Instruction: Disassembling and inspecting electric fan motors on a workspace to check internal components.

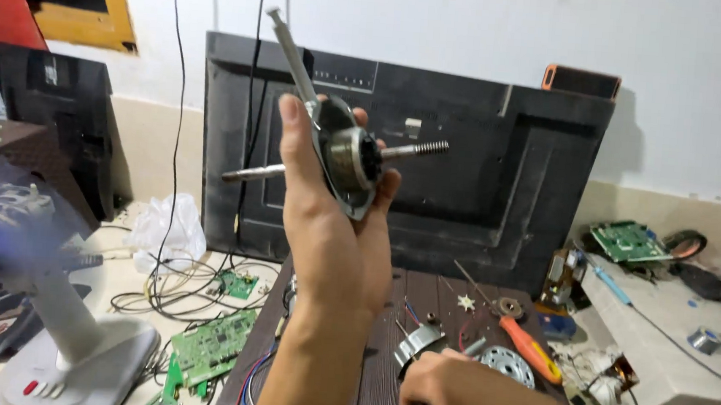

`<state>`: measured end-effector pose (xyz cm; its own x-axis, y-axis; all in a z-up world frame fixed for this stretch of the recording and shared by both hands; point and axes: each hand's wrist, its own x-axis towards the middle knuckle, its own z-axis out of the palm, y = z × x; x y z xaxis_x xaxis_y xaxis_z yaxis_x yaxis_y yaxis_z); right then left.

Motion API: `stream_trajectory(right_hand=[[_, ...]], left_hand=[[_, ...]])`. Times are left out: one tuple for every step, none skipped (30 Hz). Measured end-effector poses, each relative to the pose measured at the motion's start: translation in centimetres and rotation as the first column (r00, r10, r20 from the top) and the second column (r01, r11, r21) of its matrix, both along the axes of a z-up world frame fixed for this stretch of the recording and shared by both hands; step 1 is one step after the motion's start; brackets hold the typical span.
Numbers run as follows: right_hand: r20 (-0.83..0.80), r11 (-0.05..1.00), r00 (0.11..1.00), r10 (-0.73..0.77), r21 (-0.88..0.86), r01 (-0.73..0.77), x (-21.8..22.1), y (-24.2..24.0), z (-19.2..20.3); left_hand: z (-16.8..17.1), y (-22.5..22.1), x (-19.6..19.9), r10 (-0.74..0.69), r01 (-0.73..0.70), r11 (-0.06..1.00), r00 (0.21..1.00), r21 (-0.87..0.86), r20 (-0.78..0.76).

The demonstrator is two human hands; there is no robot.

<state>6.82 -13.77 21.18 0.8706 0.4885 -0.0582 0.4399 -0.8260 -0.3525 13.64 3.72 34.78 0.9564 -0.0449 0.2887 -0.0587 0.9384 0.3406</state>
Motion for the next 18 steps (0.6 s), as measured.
stream_trajectory(right_hand=[[-0.522,0.722,0.783,-0.339,0.39,0.572,-0.9,1.6,3.6],[-0.936,0.083,0.296,-0.19,0.285,0.955,-2.0,3.2,7.2],[-0.932,0.083,0.304,-0.196,0.293,0.953,-2.6,2.5,8.6],[-0.744,0.23,0.534,-0.402,0.482,0.845,-3.2,1.9,9.8],[-0.457,0.411,0.711,-0.534,0.594,0.691,-3.9,1.2,11.0],[-0.117,0.599,0.81,-0.575,0.613,0.515,-4.6,0.5,12.2],[0.234,0.772,0.82,-0.522,0.54,0.337,-5.4,-0.3,13.4],[0.553,0.904,0.739,-0.386,0.386,0.183,-6.2,-1.1,14.5],[0.557,0.902,0.732,-0.392,0.391,0.186,-6.1,-0.7,14.7],[0.648,0.869,0.585,-0.487,0.43,0.246,-6.2,-0.3,14.8],[0.716,0.828,0.416,-0.561,0.477,0.296,-6.3,0.2,15.0],[0.719,0.825,0.404,-0.565,0.484,0.292,-6.0,-0.3,14.3],[0.727,0.828,0.397,-0.56,0.477,0.294,-5.6,-0.7,13.6],[0.733,0.831,0.393,-0.555,0.471,0.296,-5.1,-1.0,12.8],[0.733,0.828,0.385,-0.56,0.48,0.29,-4.6,-1.0,12.6],[0.739,0.843,0.405,-0.538,0.467,0.266,-4.4,-1.0,12.4],[0.745,0.857,0.424,-0.515,0.455,0.242,-4.1,-1.1,12.1],[0.744,0.852,0.415,-0.523,0.462,0.245,-3.8,-1.1,12.1]], left_hand=[[0.2,0.0,-0.2,0.002,0.0,0.998,1.0,0.067,-0.029],[0.4,0.0,-0.4,0.002,0.007,0.991,0.998,0.135,-0.06],[0.3,-0.1,-0.3,0.0,0.007,0.992,0.999,0.13,-0.052],[0.1,-0.2,-0.3,-0.007,0.014,0.989,0.999,0.15,-0.048],[-0.1,-0.3,-0.2,-0.014,0.021,0.985,0.999,0.17,-0.045],[0.0,-0.3,-0.5,-0.016,0.023,0.985,0.999,0.17,-0.041],[0.0,-0.5,-0.8,-0.027,0.037,0.979,0.998,0.201,-0.052],[0.1,-0.7,-1.0,-0.042,0.055,0.97,0.997,0.235,-0.059],[-0.1,-1.0,-0.9,-0.048,0.059,0.969,0.998,0.239,-0.051],[-0.3,-1.3,-1.0,-0.046,0.044,0.964,0.999,0.263,0.001],[-0.6,-1.6,-1.1,-0.046,0.029,0.958,0.998,0.286,0.053],[-0.8,-2.0,-1.2,-0.049,0.027,0.956,0.997,0.291,0.067],[-1.0,-2.4,-1.2,-0.053,0.027,0.953,0.995,0.301,0.079],[-1.3,-2.6,-1.3,-0.054,0.024,0.949,0.995,0.314,0.088],[-1.4,-2.8,-1.2,-0.055,0.02,0.947,0.994,0.321,0.099],[-1.7,-3.1,-1.4,-0.071,0.024,0.941,0.989,0.336,0.126],[-2.0,-3.5,-1.5,-0.087,0.028,0.936,0.984,0.352,0.153],[-1.9,-3.5,-1.5,-0.095,0.032,0.933,0.983,0.359,0.159]])
